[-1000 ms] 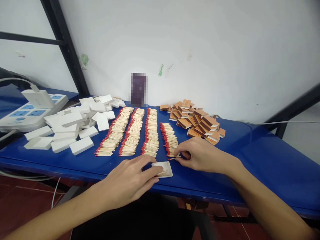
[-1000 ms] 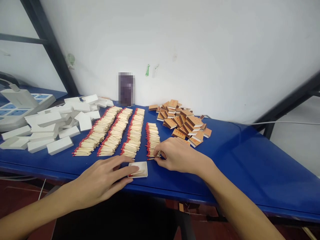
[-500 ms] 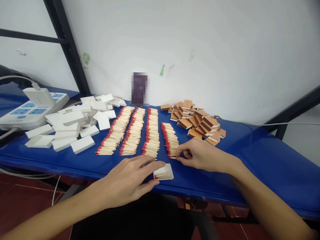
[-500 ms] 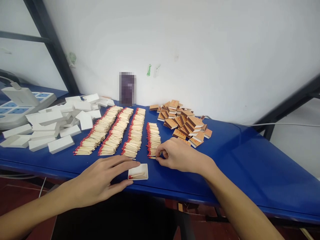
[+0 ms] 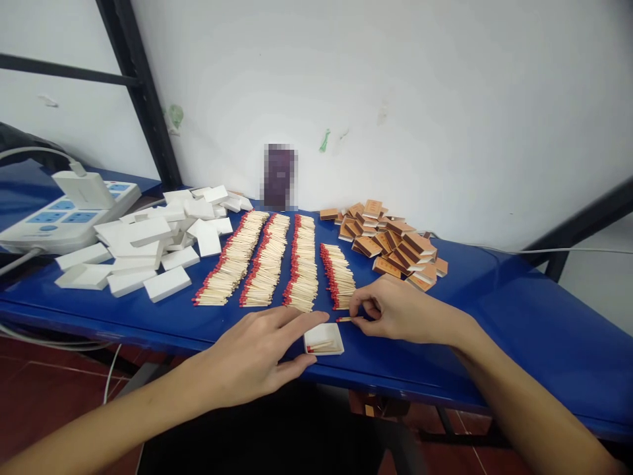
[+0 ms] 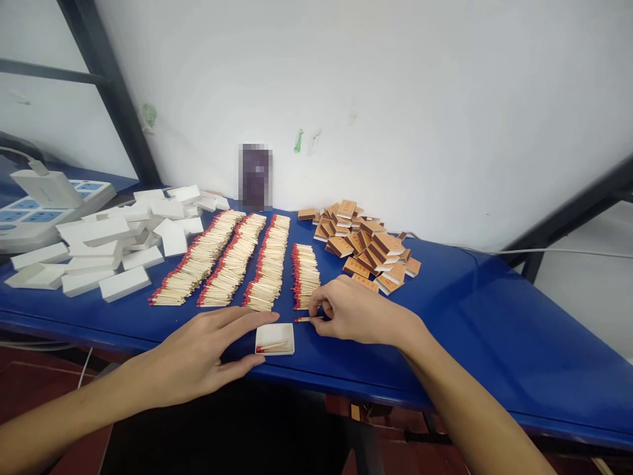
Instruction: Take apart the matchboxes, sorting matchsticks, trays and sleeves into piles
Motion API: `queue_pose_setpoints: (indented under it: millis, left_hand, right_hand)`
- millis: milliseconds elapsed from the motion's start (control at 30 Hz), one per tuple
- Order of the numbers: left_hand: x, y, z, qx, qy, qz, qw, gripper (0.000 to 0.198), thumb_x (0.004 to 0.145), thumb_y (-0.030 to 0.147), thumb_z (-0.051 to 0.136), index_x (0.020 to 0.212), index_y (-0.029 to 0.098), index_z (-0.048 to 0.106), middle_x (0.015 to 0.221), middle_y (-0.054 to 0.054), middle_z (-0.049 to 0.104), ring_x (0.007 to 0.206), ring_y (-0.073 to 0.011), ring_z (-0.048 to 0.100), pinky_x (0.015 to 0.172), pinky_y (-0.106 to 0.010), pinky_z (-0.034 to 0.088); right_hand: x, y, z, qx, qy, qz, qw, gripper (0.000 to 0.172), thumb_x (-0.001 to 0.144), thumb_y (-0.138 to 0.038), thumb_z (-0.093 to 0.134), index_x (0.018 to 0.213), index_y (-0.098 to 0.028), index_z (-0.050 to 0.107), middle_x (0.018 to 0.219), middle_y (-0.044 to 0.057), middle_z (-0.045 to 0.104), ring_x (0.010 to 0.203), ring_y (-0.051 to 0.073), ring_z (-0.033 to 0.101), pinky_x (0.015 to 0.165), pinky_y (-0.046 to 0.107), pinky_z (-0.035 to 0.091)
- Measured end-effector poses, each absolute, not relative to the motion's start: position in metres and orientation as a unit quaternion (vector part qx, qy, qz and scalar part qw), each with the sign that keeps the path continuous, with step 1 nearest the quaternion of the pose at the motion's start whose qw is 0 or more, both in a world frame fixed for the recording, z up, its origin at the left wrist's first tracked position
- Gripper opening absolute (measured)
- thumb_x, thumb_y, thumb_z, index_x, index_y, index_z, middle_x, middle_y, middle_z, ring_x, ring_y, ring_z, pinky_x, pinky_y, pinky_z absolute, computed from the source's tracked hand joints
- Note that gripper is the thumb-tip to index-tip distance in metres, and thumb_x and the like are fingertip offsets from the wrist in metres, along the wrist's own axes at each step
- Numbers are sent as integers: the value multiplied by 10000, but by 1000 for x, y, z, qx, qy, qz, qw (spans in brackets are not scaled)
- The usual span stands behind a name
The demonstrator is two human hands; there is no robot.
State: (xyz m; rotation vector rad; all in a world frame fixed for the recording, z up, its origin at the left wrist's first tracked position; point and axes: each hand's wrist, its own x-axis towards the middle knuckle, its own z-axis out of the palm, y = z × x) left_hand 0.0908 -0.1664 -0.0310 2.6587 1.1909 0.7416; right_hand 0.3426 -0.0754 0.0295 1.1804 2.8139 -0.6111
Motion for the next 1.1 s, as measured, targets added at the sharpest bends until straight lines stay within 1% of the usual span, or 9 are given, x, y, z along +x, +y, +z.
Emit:
queue_pose_setpoints:
  millis: [100, 267, 433, 500, 667, 767, 833, 967, 1100]
  left_hand:
    - [91, -166, -31, 882, 395, 248, 71, 440, 975, 326, 555, 1394, 262, 435, 1167, -52, 674, 968, -211, 694, 803, -340, 571]
    - [91, -166, -30, 882, 394, 249, 69, 456, 969, 327, 566, 1400, 257, 432, 1156, -47, 687, 942, -211, 701, 786, -341, 574]
    - [91, -166, -30, 880, 386, 269, 68, 459, 969, 314, 567, 1402, 250, 426, 1170, -55, 688, 958, -207, 703, 804, -333, 578]
    - [91, -166, -30, 878, 385, 277, 71, 451, 960, 305, 580, 1382, 241, 436, 1163, -55, 686, 954, -205, 702, 805, -332, 579]
    - [91, -165, -31, 879, 379, 275, 91, 319, 962, 286, 575, 1269, 242, 505, 1110, -35, 674, 939, -184, 684, 813, -314, 566]
    - [90, -164, -34, 881, 385, 259, 90, 247, 975, 302, 545, 1216, 249, 551, 1100, -40, 653, 912, -180, 672, 790, -309, 560]
    - [90, -165, -34, 884, 391, 244, 82, 250, 979, 316, 527, 1215, 245, 568, 1114, -57, 631, 918, -192, 665, 788, -324, 561]
    - [92, -166, -30, 894, 393, 205, 61, 311, 991, 288, 466, 1289, 262, 552, 1132, -78, 580, 909, -204, 646, 765, -355, 568]
    - [93, -166, -24, 902, 387, 182, 59, 367, 992, 256, 438, 1338, 329, 537, 1134, -73, 549, 867, -185, 630, 715, -333, 568]
  right_hand:
    - [343, -74, 29, 371, 911, -179, 22, 62, 768, -211, 611, 748, -207, 670, 605, -48, 545, 540, 83, 448, 549, 232, 322]
    - [342, -73, 25, 343, 928, -144, -6, 45, 773, -197, 619, 749, -193, 657, 577, -54, 512, 524, 76, 422, 559, 233, 308]
    - [336, -81, 26, 315, 924, -199, -88, 68, 796, -224, 619, 797, -189, 678, 505, -86, 423, 458, 63, 374, 512, 221, 290]
    - [329, -87, 25, 299, 920, -234, -96, 58, 782, -205, 630, 800, -186, 682, 497, -94, 419, 444, 56, 368, 510, 214, 302]
    - [318, -96, 19, 279, 923, -255, -77, 37, 763, -179, 650, 795, -182, 668, 520, -91, 456, 460, 49, 400, 539, 204, 335]
    - [324, -93, 20, 287, 918, -256, -101, 72, 814, -244, 627, 821, -182, 662, 493, -94, 417, 438, 55, 379, 509, 205, 321]
    - [332, -90, 24, 303, 919, -220, -121, 94, 837, -252, 596, 840, -184, 660, 490, -89, 411, 441, 64, 383, 505, 211, 312]
    - [345, -81, 29, 358, 922, -120, -86, 72, 820, -220, 586, 813, -190, 651, 519, -68, 465, 480, 79, 426, 525, 226, 301]
    - [347, -75, 27, 369, 921, -121, -36, 106, 828, -215, 577, 815, -198, 681, 542, -51, 509, 495, 87, 434, 523, 231, 296]
